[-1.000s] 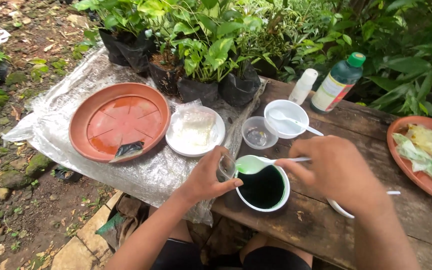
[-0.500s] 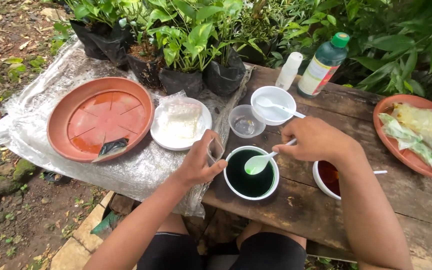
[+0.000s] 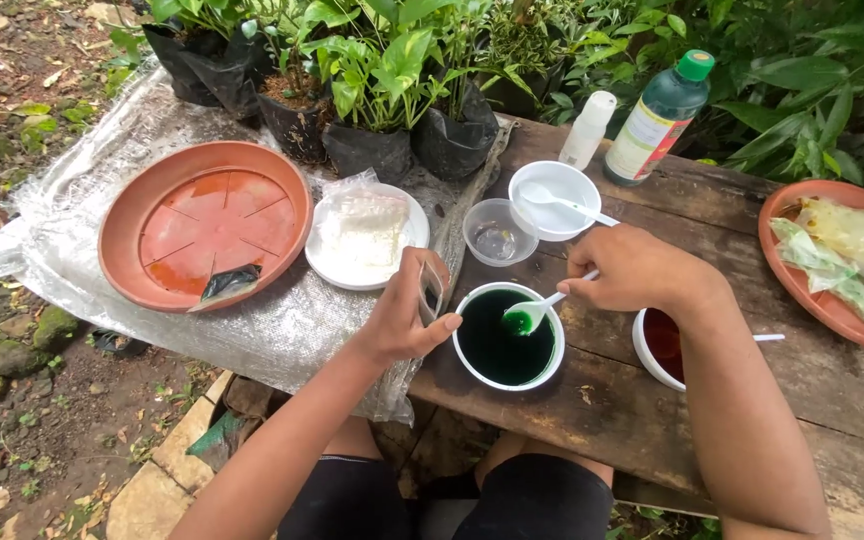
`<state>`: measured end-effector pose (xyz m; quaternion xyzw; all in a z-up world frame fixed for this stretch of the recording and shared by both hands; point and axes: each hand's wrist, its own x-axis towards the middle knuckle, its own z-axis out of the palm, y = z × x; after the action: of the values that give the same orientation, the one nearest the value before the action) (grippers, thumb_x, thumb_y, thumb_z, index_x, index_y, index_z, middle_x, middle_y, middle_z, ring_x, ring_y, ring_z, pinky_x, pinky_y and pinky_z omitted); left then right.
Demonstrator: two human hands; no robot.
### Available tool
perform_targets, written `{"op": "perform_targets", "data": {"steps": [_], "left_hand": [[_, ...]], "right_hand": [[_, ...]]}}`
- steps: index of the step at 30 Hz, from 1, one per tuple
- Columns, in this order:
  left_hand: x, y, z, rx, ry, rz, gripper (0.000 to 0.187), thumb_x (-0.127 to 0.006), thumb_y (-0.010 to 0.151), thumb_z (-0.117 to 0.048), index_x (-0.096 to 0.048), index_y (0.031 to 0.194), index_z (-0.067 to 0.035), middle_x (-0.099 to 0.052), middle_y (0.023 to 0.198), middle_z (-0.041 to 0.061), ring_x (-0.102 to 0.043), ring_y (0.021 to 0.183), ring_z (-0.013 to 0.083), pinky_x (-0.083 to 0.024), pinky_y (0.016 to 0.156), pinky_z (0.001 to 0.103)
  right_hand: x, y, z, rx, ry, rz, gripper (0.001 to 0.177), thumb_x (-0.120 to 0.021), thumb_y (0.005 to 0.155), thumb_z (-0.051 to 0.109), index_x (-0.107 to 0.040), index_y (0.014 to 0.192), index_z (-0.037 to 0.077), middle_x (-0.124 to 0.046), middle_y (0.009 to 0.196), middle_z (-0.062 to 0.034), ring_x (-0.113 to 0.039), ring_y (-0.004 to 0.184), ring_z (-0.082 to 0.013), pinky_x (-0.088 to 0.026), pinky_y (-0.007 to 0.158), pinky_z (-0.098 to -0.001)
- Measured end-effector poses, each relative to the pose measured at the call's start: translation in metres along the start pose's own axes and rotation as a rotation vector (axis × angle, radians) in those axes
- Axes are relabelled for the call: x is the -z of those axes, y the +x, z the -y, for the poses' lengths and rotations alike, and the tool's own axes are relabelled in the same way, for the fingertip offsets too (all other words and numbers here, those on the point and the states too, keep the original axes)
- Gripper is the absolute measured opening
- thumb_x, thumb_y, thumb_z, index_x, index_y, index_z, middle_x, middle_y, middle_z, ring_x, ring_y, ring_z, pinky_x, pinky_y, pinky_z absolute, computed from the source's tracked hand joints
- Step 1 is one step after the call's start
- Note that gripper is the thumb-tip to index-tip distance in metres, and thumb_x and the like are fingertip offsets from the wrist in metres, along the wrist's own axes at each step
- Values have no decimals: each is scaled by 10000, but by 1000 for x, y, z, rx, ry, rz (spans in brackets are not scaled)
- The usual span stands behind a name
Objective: The person pours a clear liquid from a small plastic cup into a white bowl containing a dark green liquid. They then use a white plastic spoon to stir the mixture in the bowl repeatedly.
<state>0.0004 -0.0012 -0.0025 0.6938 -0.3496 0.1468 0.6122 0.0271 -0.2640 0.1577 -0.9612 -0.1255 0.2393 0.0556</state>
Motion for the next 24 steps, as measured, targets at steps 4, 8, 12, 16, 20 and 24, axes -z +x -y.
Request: {"op": "perform_targets", "data": {"steps": [4, 8, 12, 16, 20, 24], "left_hand": [[4, 4, -5, -23, 11, 19, 447, -654, 923, -458, -389, 1004, -107, -500, 867, 68, -577, 800, 201, -525, 714, 358], [0, 2, -2, -3, 17, 19, 484, -681, 915, -468, -384, 1006, -96, -508, 854, 71, -586, 790, 208, -525, 710, 361], [-2, 1, -4, 6, 71, 36, 505, -721, 894, -448, -369, 1003, -103, -523, 863, 96, -607, 787, 245, -534, 703, 378], [-1, 2, -7, 19, 113, 39, 469, -679, 914, -442, -388, 1021, -90, -536, 862, 114, -626, 769, 270, -538, 658, 400], [0, -3, 0, 64, 117, 50, 501, -673, 912, -483, -401, 1041, -82, -578, 840, 116, -644, 741, 267, -543, 635, 403], [-1, -5, 2, 105, 95, 57, 525, -601, 928, -557, -427, 1044, -76, -552, 740, 115, -616, 654, 238, -526, 566, 382]], "right_hand": [[-1, -1, 2, -14, -26, 4, 233, -697, 889, 283, -850, 892, 108, -802, 826, -120, -765, 793, -298, -593, 744, -395], [-2, -3, 1, -24, -44, -8, 229, -700, 889, 271, -846, 963, 111, -809, 882, -125, -774, 838, -305, -600, 763, -410], [-9, 1, 1, -18, -72, -1, 237, -704, 884, 261, -837, 992, 98, -813, 917, -124, -777, 870, -316, -608, 776, -419], [-14, 8, -1, 5, -93, -7, 244, -708, 894, 278, -837, 982, 90, -813, 908, -129, -783, 845, -302, -614, 769, -395], [-14, 9, 0, -1, -55, 9, 277, -693, 907, 312, -838, 972, 85, -815, 900, -132, -781, 832, -301, -616, 766, -391], [-15, 10, -2, 4, -46, -3, 312, -689, 917, 350, -836, 930, 76, -810, 874, -148, -777, 830, -325, -618, 768, -405]]}}
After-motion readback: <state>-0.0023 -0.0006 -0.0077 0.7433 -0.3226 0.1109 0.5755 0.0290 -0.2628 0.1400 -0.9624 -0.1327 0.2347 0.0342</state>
